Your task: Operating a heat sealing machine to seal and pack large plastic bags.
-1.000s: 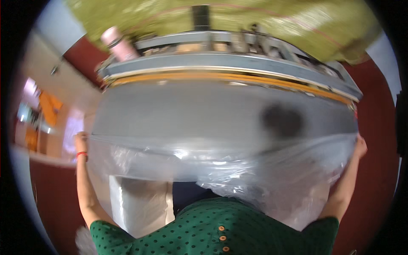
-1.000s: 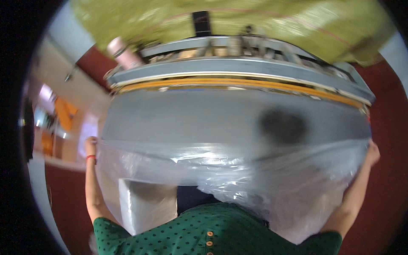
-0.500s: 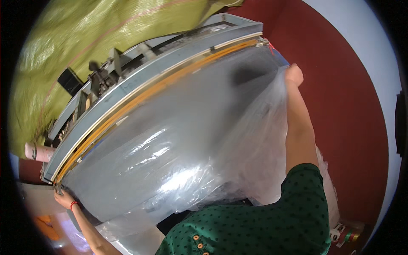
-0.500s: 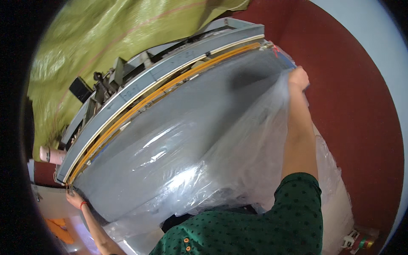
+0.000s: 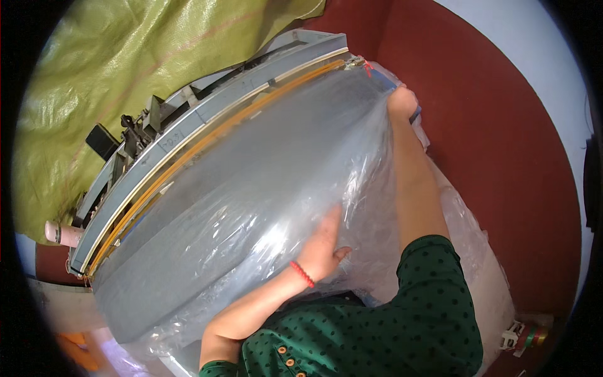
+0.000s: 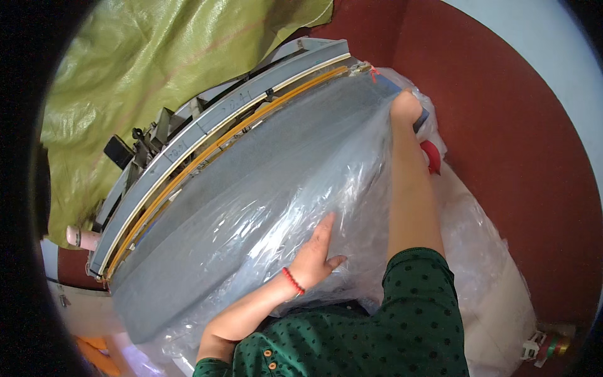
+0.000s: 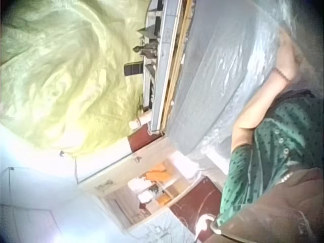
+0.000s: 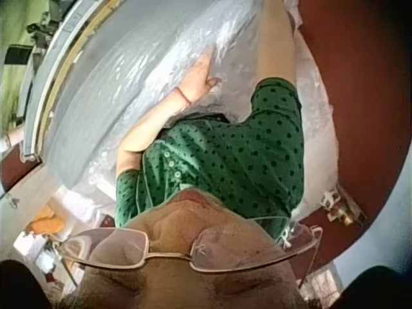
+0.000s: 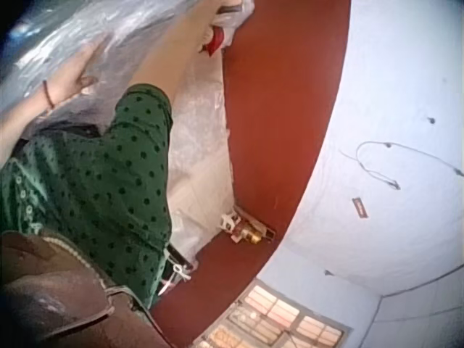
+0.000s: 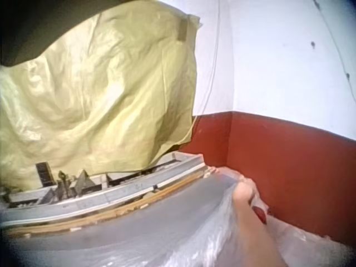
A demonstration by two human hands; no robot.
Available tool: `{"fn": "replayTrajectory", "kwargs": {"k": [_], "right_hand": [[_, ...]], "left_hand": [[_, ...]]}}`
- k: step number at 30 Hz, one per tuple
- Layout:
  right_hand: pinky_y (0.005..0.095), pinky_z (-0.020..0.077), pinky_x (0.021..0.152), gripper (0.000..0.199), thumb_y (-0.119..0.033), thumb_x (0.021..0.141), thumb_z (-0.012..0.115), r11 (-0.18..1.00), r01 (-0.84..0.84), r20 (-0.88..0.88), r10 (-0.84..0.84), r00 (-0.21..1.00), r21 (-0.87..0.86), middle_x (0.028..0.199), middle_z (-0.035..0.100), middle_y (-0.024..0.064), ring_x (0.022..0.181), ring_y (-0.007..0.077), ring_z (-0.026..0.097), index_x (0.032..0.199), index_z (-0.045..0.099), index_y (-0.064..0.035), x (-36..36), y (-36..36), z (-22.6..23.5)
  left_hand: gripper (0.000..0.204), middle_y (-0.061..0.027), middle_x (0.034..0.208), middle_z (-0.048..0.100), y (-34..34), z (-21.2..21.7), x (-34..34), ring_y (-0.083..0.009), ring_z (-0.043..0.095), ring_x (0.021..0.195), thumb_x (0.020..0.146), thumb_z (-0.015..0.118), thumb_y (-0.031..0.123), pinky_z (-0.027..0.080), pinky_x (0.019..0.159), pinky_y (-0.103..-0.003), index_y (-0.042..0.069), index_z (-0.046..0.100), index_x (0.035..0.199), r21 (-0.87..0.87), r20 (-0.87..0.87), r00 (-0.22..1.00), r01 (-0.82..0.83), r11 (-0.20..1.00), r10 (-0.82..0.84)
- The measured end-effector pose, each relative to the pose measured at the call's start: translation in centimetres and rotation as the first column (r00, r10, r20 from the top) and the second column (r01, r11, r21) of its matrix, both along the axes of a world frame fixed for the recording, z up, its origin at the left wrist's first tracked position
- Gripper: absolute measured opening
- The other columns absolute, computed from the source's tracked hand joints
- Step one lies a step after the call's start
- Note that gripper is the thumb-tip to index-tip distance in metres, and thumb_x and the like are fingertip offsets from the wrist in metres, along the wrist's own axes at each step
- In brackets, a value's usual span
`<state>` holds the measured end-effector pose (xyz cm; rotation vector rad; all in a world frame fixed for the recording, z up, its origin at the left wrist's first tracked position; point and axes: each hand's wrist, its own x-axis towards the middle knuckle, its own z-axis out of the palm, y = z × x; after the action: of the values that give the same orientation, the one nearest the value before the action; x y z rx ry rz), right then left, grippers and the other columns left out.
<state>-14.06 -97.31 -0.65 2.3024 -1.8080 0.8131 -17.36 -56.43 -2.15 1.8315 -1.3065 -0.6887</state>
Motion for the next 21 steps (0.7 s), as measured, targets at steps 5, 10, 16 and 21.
{"fn": "replayTrajectory", "kwargs": {"k": [5, 10, 16, 21], "right_hand": [[0.0377, 0.0496, 0.063, 0.016, -0.015, 0.078, 0.047, 0.999, -0.006, -0.043, 0.004, 0.999, -0.049, 0.079, 0.063, 0.0133, 0.075, 0.0265, 0.063, 0.083, 0.060, -0.0075, 0.1, 0.0, -0.1], [0.0380, 0.0504, 0.062, 0.023, -0.019, 0.082, 0.043, 1.000, 0.020, -0.136, -0.023, 0.990, -0.019, 0.081, 0.064, 0.0127, 0.075, 0.0286, 0.063, 0.083, 0.063, -0.0066, -0.7, 0.3, 0.5], [0.0443, 0.0470, 0.071, 0.027, -0.023, 0.084, 0.038, 0.995, -0.089, -0.103, 0.094, 0.990, 0.051, 0.094, 0.060, 0.0169, 0.088, 0.0341, 0.058, 0.095, 0.057, -0.0075, -0.5, -0.2, -0.1], [0.0461, 0.0449, 0.073, 0.030, -0.029, 0.084, 0.038, 0.993, -0.102, -0.083, 0.106, 0.991, 0.056, 0.096, 0.059, 0.0173, 0.089, 0.0355, 0.056, 0.099, 0.055, -0.0097, -0.7, -1.9, -1.2]], "left_hand": [[0.023, -0.0102, 0.085, 0.060, 5.0, 1.9, 3.7, -0.0239, 0.057, 0.078, 0.081, 0.056, 0.013, 0.044, 0.070, -0.032, -0.001, 0.055, 0.100, -0.063, -0.689, 0.617, 0.472, 0.879, -0.381], [0.023, -0.0181, 0.075, 0.057, 21.1, 8.2, 6.1, -0.0306, 0.057, 0.062, 0.066, 0.058, 0.000, 0.046, 0.062, -0.048, -0.002, 0.050, 0.088, -0.605, -0.795, 0.402, -0.465, 0.646, -0.455], [0.065, 0.0029, 0.053, 0.043, 43.4, 13.2, 8.1, -0.0050, 0.042, 0.044, 0.062, 0.069, 0.000, 0.034, 0.042, -0.019, 0.003, 0.036, 0.118, -0.422, -0.648, 0.613, -0.783, 0.456, 0.452], [0.029, 0.0077, 0.061, 0.041, 49.0, 18.0, 7.2, -0.0004, 0.038, 0.052, 0.066, 0.060, -0.002, 0.031, 0.046, -0.016, 0.008, 0.052, 0.092, 0.330, 0.108, 0.478, -0.844, 0.422, 0.872]]}}
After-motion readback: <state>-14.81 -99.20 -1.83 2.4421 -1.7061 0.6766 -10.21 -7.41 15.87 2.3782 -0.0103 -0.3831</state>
